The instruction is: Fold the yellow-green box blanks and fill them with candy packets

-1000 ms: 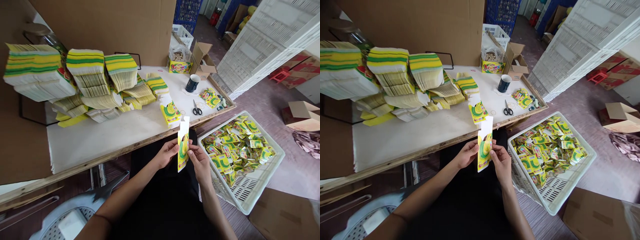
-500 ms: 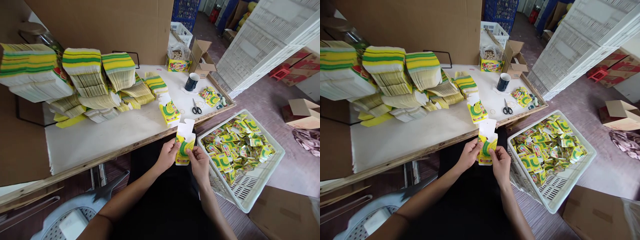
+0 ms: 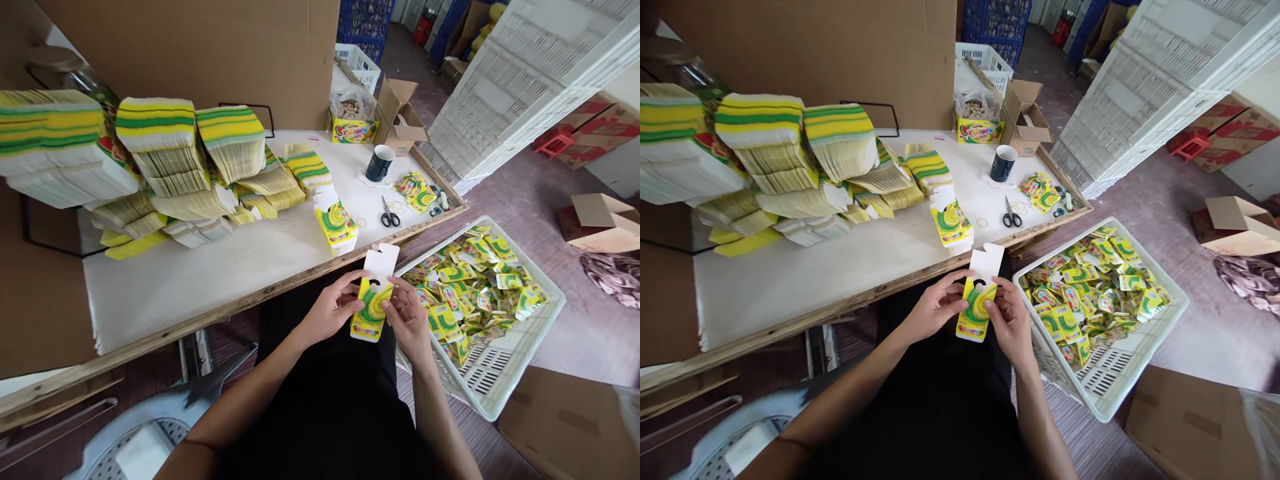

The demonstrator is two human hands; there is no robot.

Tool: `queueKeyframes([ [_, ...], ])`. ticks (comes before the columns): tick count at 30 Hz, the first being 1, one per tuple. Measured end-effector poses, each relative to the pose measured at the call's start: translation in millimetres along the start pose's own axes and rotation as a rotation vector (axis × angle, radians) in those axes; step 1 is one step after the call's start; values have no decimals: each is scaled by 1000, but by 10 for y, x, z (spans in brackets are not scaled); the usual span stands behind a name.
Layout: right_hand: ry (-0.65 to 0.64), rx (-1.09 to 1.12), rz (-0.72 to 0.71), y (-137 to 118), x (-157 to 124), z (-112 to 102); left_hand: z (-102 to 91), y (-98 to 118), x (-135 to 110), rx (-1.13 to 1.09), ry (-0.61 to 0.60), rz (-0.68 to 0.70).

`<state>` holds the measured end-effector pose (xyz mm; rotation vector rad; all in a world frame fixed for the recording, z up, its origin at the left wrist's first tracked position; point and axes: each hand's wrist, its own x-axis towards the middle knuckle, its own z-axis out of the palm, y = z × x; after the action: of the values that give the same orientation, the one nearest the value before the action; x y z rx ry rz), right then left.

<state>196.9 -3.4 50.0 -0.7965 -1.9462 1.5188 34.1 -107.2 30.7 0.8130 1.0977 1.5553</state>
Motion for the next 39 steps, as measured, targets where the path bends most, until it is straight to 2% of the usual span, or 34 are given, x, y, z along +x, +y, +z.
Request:
queueKeyframes([
  [4, -2, -123, -34, -54, 20, -83, 17, -35, -32, -78, -68, -93],
  [8, 71, -100, -109, -22, 27, -48, 61, -57, -58, -136, -55, -111],
  [12, 150, -29, -87, 23, 25, -32, 54, -77, -46, -78, -71, -65],
  [15, 144, -235, -198, -12, 36, -99, 36, -106, -28, 21, -17, 13],
  [17, 98, -291, -242, -49, 40, -145, 35, -133, -25, 79, 40, 52],
  [21, -27, -224, -36, -74, 34, -133, 61, -181, -45, 148, 59, 62],
  [23, 2, -278, 45, -64, 32, -91, 76, -185, -58, 133, 24, 37],
  [27, 60, -389, 9, -56, 40, -50, 96, -145, -69, 43, -10, -33],
  [32, 24, -410, 9, -45, 32, -68, 113, -105, -64, -54, 15, -72],
  [39, 23, -476, 55, -32, 37, -73, 119, -98, -45, -32, 51, -63],
])
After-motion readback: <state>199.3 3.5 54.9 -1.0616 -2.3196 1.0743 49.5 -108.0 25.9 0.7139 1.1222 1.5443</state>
